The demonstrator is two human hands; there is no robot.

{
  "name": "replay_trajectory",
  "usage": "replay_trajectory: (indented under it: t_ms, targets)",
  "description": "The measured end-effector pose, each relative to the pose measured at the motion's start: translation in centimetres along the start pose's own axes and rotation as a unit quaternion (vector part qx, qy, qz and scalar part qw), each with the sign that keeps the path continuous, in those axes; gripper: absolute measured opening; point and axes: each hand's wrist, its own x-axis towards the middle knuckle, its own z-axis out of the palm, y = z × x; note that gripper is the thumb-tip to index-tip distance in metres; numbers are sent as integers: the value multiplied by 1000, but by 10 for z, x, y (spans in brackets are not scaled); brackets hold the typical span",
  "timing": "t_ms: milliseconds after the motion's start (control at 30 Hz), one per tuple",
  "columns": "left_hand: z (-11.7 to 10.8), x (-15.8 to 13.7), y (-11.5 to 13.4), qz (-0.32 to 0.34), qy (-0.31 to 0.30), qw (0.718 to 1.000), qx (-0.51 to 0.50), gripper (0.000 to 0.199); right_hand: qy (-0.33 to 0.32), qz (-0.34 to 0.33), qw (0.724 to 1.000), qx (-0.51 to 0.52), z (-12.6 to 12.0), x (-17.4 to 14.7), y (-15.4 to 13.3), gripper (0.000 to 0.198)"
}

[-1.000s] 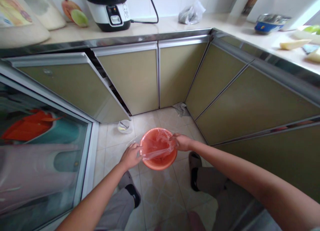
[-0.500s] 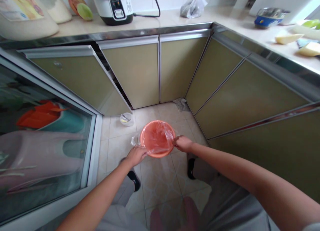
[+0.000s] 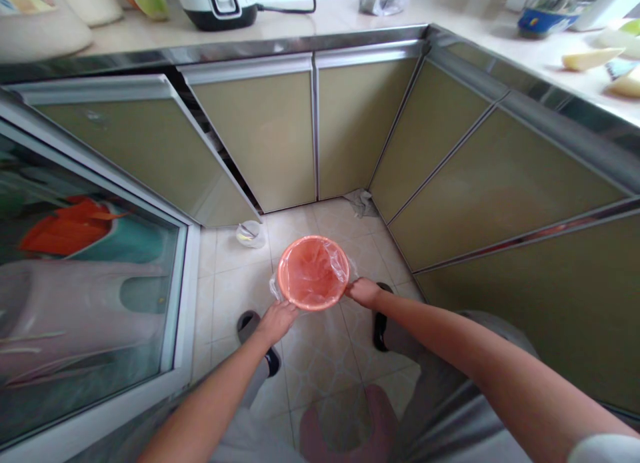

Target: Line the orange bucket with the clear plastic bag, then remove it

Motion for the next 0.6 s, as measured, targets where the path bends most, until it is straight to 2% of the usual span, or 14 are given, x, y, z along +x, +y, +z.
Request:
replay_trajectory:
  t_ms: [133, 267, 333, 400, 467, 600]
  targets:
    - [-9, -4, -5, 2, 18, 1000, 3, 21, 23, 23, 999, 38, -4, -4, 7, 18]
    - [-33, 0, -11, -9, 96, 995, 13, 25, 113, 19, 993, 35, -31, -6, 6, 28]
    - [-38, 4, -14, 3, 114, 993, 6, 37, 145, -11, 989, 20, -43, -1, 1, 31]
    - [-36, 9, -17, 16, 110, 994, -2, 45, 147, -51, 988, 6, -48, 7, -4, 32]
    - [-30, 12, -21, 6, 100, 995, -8, 42, 134, -86, 987, -4, -47, 16, -5, 31]
    - [-21, 8, -31, -31, 89, 995, -19, 39, 101, -75, 992, -26, -37, 27, 8, 36]
